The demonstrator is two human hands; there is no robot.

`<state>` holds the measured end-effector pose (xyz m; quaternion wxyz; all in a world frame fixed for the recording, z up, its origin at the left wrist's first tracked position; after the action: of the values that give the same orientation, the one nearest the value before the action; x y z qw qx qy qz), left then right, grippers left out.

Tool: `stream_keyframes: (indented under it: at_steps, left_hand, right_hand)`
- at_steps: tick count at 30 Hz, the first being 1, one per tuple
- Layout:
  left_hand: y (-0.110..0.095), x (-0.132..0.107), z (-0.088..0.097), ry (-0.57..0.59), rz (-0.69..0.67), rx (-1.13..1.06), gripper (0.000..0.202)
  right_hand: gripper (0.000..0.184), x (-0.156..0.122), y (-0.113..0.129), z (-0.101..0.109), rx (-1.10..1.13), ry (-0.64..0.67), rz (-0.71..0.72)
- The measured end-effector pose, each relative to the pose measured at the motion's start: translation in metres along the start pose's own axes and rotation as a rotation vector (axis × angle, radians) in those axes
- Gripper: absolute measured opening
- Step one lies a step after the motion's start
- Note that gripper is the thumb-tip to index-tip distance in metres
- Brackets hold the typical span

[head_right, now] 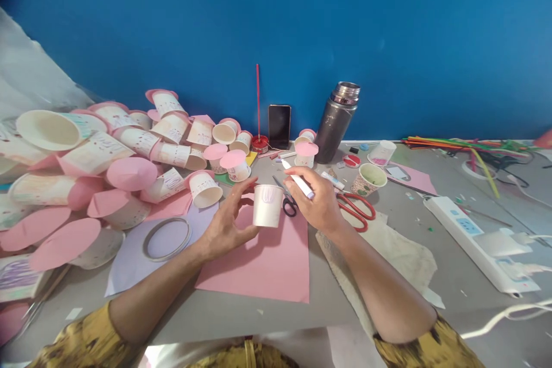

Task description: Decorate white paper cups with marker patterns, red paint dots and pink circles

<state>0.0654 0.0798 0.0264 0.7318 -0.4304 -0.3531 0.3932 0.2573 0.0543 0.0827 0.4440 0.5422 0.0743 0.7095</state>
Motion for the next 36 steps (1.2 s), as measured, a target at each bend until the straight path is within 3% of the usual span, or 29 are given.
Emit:
stream_keyframes:
  at_steps: [5, 9, 13, 19, 23, 25, 30, 36]
  left_hand:
    - [-0.015, -0.008, -0.005, 0.023, -0.124, 0.174, 0.100]
    - [-0.024, -0.012, -0.008, 0.049, -0.176, 0.193, 0.102]
    - [-0.031, -0.015, -0.009, 0.056, -0.195, 0.181, 0.101]
    - [-0.019, -0.010, -0.008, 0.112, -0.074, -0.023, 0.098]
    - [-0.005, -0.004, -0.011, 0.154, 0.011, -0.194, 0.087]
    - [0.000, -0.002, -0.007, 0.110, 0.027, -0.192, 0.081]
    - [0.003, 0.001, 0.012, -0.130, 0.048, -0.036, 0.074]
    - [0.004, 0.002, 0.027, -0.278, 0.046, -0.004, 0.070]
  right_hand:
    - [0.018, -0.004, 0.002, -0.018, 0.029, 0.149, 0.000]
    - [0.015, -0.005, 0.005, -0.024, 0.073, 0.167, 0.014]
    - [0.013, -0.007, -0.002, -0.026, 0.182, 0.149, -0.095]
    - [0.016, -0.012, -0.022, -0.024, 0.380, 0.077, -0.255]
    - [0.021, -0.013, -0.033, -0.024, 0.479, 0.014, -0.276]
    - [0.025, -0.010, -0.035, -0.015, 0.460, -0.061, -0.249]
    - [0.027, -0.007, -0.030, 0.017, 0.396, -0.270, -0.156]
    - [0.011, -0.013, 0.010, 0.007, 0.172, -0.106, 0.011]
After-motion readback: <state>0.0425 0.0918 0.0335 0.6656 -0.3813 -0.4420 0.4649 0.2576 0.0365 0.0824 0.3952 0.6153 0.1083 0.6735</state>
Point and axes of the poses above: each hand's wrist, its own x-axis towards the middle knuckle, its own z-axis out of the back of the hand, y = z × x, the point moved 10 cm from there along x, towards the middle knuckle, and after that the axes turned 14 degrees about z, right-handed, at the moved point
